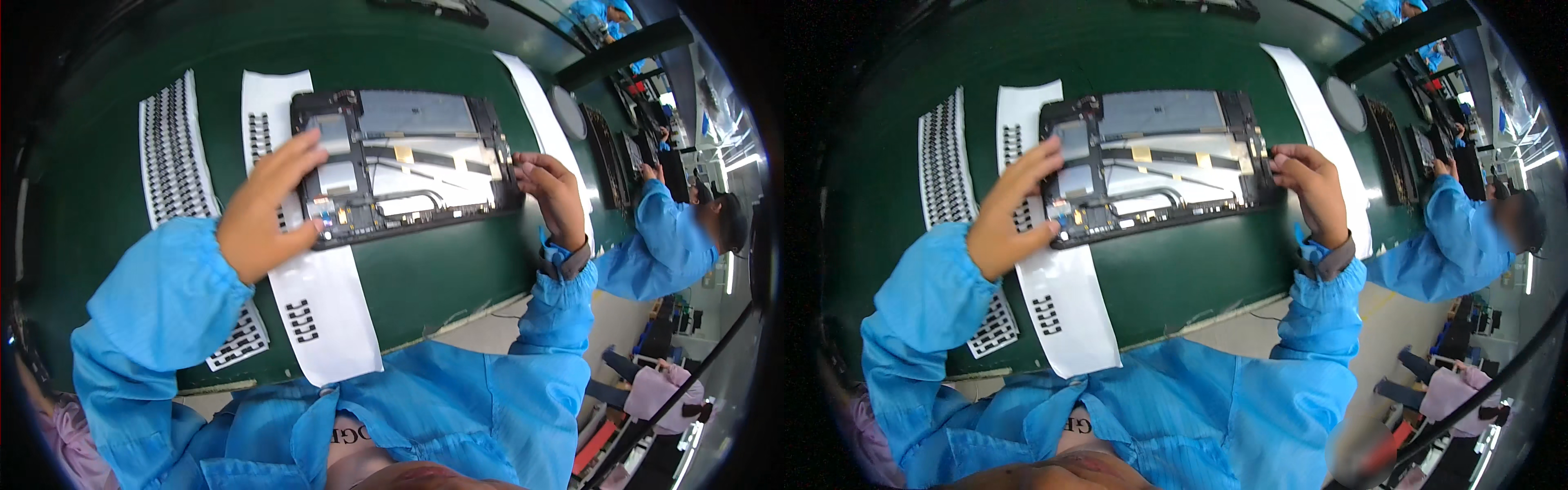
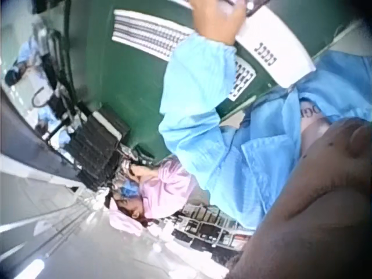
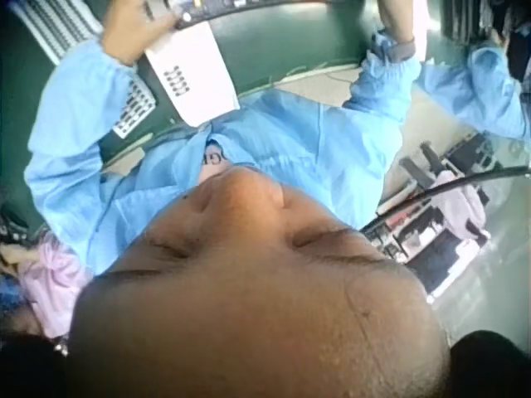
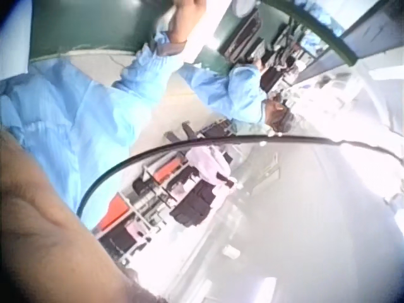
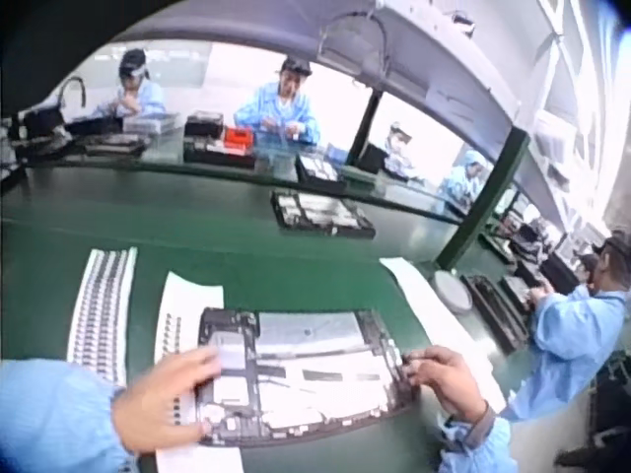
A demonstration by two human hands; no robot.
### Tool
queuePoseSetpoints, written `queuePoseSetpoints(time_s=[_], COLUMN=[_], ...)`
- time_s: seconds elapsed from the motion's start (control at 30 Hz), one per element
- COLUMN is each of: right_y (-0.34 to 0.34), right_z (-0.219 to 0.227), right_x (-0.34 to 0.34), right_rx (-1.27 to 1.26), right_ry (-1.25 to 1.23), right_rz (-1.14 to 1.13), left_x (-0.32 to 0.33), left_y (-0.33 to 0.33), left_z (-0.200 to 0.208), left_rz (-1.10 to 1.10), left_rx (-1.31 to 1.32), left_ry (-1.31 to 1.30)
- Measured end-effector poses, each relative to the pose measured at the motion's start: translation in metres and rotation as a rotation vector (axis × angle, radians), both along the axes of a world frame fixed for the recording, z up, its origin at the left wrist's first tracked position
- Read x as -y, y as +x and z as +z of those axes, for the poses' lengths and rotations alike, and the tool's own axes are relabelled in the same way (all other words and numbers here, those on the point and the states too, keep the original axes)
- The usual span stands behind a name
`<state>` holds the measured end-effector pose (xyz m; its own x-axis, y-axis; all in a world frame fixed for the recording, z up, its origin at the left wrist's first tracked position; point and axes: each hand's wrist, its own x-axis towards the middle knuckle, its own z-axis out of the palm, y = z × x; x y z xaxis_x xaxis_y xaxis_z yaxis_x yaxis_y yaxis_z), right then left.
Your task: Assembling internal components of a tablet or laptop on a factory assembly line.
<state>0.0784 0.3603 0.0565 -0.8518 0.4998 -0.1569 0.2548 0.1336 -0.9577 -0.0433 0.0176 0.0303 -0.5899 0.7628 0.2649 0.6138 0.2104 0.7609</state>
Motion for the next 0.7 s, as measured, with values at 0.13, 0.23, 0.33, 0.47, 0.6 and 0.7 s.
queuePoseSetpoints(time_s=[0.13, 0.23, 0.33, 0.47, 0.6, 0.7], right_y=[-0.009, -0.014, -0.013, -0.022, -0.077, -0.137], right_z=[-0.01, -0.001, 0.009, 0.025, 0.024, 0.005], right_x=[0.002, 0.022, 0.013, 0.021, 0.05, 0.087], right_rx=[-0.13, 0.009, -0.127, -0.349, -0.384, -0.445], right_ry=[-0.403, -0.362, -0.273, -0.392, -0.681, -0.725], right_rz=[0.058, 0.108, 0.103, -0.01, -0.008, 0.059], left_x=[0.002, -0.011, -0.007, 0.022, 0.034, 0.037], left_y=[0.008, 0.012, 0.008, 0.009, 0.009, 0.013], left_z=[-0.012, -0.002, 0.006, 0.021, -0.004, -0.002], left_rz=[-0.073, -0.102, -0.102, 0.003, -0.025, -0.025], left_rx=[-0.017, 0.125, 0.129, -0.266, -0.369, -0.401], left_ry=[0.015, -0.046, -0.029, -0.172, -0.477, -0.497])
